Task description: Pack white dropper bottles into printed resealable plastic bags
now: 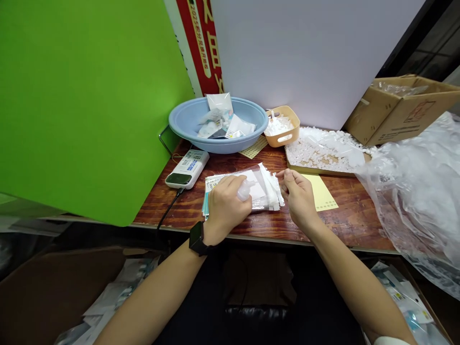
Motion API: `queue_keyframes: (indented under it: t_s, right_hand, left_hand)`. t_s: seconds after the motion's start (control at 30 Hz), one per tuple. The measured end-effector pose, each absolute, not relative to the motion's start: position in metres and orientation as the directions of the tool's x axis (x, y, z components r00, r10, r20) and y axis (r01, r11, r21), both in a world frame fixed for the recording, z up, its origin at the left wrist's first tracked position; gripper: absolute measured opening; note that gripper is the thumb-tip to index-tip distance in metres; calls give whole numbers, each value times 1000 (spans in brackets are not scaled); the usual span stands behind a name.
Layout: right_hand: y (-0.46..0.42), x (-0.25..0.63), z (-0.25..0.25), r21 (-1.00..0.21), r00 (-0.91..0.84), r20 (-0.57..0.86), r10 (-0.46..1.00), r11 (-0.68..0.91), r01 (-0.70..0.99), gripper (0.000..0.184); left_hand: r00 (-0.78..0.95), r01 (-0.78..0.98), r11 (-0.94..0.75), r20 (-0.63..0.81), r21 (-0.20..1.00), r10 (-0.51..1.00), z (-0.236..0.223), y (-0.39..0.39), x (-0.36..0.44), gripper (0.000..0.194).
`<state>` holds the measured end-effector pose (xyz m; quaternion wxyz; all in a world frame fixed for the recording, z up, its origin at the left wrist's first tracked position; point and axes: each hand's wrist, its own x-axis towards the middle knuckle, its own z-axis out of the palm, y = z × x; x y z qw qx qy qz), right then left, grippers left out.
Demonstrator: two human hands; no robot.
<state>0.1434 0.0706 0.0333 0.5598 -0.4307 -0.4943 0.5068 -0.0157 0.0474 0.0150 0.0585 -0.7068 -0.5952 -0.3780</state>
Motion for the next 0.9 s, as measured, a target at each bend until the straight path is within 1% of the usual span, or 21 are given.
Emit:
queue_keyframes:
  t_s: [0.07,0.13,0.2,0.3,0.37,0.43,0.63,0.73,0.9]
  right_hand:
    - [73,144,37,-975,14,54,998,56,-215,25]
    - [71,142,39,-973,-5,56,998,53,-224,18]
    - [66,139,40,-980,-38,105,994,97,-176,19]
    - [59,136,43,-975,-104,218,970,213,-58,25]
    - [56,134,44,-965,-151,264,953,260,-45,25]
    - [56,131,42,-962,-177,272,946,264,-68,23]
    - [59,117,30,-951,-116,273,955,249,-185,17]
    - [58,113,27,-946,-112,270,956,241,-219,19]
    - [57,111,22,-931,-54,300,952,280,-235,23]
  left_hand:
    - [11,895,-271,591,354,807,15,49,-16,19]
    - [11,903,-261,587,342,809,15,50,-16,18]
    - [2,913,-241,584,330,812,14,50,-16,17]
    - [-4,928,-212,580,305,815,14,50,-14,13]
    - [-5,934,-205,586,292,810,13,50,-12,9]
    - [-5,935,-210,601,286,799,14,50,-10,4]
    - [-13,919,-252,661,304,750,15,52,-4,4]
    - [-32,909,-268,692,321,721,16,52,1,5]
    - [-66,897,-269,708,351,703,17,51,7,11]
